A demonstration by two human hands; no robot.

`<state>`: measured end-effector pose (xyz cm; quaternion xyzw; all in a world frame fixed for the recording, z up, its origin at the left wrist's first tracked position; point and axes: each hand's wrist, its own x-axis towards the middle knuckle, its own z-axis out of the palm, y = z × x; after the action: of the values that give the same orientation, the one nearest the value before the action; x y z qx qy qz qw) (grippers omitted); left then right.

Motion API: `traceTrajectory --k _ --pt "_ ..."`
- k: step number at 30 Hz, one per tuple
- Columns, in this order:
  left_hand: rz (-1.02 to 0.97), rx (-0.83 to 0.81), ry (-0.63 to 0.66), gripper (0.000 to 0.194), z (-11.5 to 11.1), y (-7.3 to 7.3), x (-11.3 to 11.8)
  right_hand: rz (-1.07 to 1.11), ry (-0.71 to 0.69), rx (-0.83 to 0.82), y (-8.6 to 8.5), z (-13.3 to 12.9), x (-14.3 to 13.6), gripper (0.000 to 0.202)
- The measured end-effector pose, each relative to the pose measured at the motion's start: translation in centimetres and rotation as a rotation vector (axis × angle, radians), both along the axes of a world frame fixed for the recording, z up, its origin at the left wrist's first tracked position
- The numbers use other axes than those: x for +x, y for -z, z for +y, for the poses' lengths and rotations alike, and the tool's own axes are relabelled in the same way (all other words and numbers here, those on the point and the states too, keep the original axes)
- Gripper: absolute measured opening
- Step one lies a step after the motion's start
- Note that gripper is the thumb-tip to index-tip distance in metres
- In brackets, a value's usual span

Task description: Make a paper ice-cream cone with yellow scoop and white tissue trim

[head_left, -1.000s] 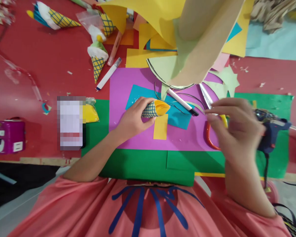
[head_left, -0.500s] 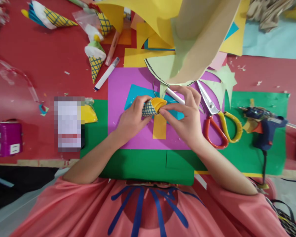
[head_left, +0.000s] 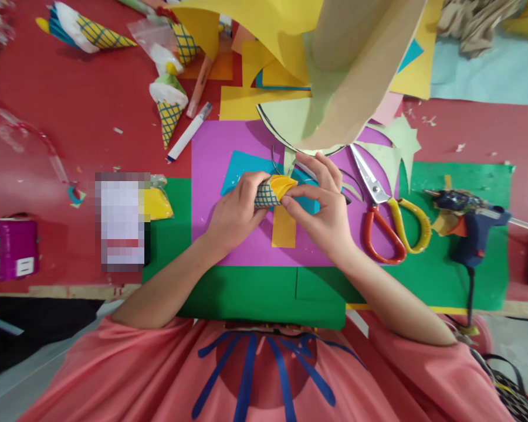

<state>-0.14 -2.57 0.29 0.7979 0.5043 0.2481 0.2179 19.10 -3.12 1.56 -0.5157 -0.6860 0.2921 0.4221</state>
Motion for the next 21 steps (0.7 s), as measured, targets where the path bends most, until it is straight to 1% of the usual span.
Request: traceTrajectory --k 7,14,21 --pt "0.025 0.012 -0.005 0.044 0.0 -0.2 0.0 -0.001 -0.003 -0.003 0.1 0.1 0.2 0.008" --pt "-0.015 -0.104 0.016 0.048 0.1 0.0 -0.1 -0.050 -0.094 0.087 0.2 0.9 1.2 0.010" --pt "-0.116 -0.151 0.057 0.045 0.3 0.2 -0.3 -0.093 -0.174 0.100 -0.2 1.4 1.8 0.011"
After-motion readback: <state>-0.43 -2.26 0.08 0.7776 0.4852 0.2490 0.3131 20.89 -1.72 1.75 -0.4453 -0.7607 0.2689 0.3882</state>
